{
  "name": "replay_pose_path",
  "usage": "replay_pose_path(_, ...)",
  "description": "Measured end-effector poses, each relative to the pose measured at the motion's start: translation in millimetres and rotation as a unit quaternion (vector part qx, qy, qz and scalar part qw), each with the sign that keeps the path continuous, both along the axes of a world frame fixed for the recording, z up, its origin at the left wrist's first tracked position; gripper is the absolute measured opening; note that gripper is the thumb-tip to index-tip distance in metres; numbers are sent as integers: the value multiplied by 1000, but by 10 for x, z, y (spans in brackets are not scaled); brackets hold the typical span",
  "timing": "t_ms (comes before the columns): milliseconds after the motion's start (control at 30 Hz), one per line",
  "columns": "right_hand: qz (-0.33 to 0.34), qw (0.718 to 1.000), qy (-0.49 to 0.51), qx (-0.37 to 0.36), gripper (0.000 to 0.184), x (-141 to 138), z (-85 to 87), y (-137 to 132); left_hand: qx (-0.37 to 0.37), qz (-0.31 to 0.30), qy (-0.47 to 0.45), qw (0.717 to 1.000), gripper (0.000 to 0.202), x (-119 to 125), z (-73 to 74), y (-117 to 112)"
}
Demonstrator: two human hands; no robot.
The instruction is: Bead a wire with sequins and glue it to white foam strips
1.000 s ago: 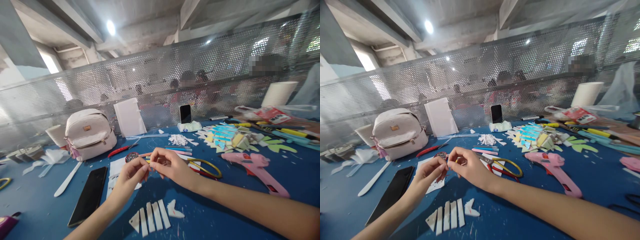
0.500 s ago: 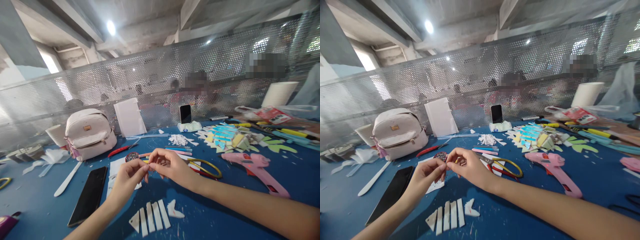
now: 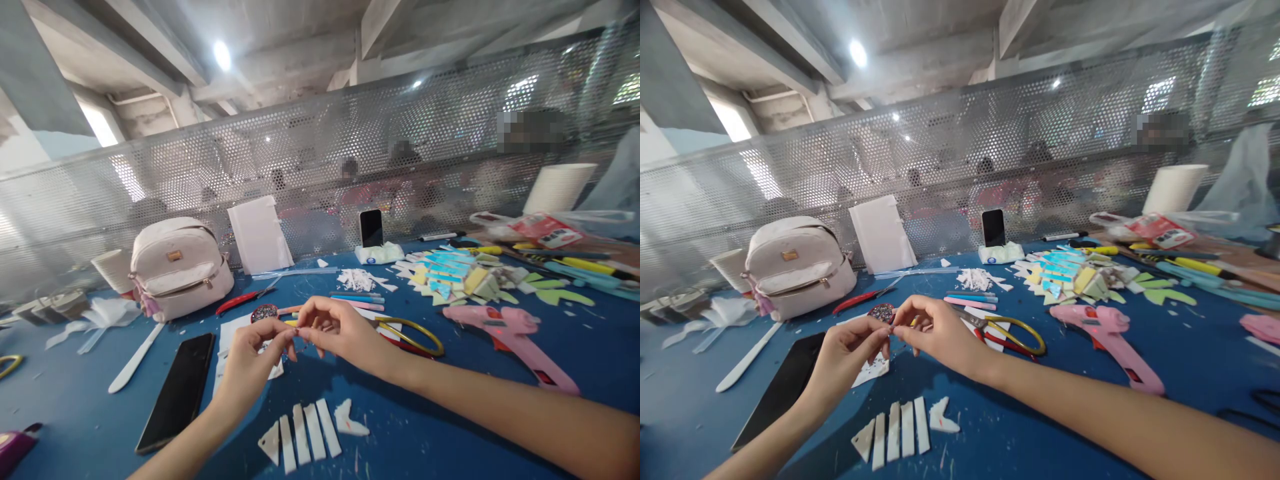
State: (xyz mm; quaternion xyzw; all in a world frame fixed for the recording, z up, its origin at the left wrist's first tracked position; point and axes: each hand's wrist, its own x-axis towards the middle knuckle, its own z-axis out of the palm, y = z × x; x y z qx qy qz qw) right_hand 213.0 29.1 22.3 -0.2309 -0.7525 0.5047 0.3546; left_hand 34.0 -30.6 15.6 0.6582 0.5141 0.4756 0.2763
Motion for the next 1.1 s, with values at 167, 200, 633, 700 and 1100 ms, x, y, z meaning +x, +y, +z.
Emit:
replay_pose_path(167,-2,1000,-6,8,12,3,3,11,-8,3,-7,1000,33,10,2,-6)
replay_pose_path(200,-2,1000,-7,9,13,5,5,11,-9,3,-13,1000,32,14,4,-7)
replay_pose_path(633,-28,997,-37,57,10,31,47,-5,-5,3,-11,1000,32,14,34,-24)
replay_pose_path(700,-32,997,-30,58,7,32,55,-7,0,4,-3,1000,32,17,40,-27)
replay_pose_path(1100,-55,995,-6,77,13,55,127,-11,-4,-3,29,1000,29,27,56,-42)
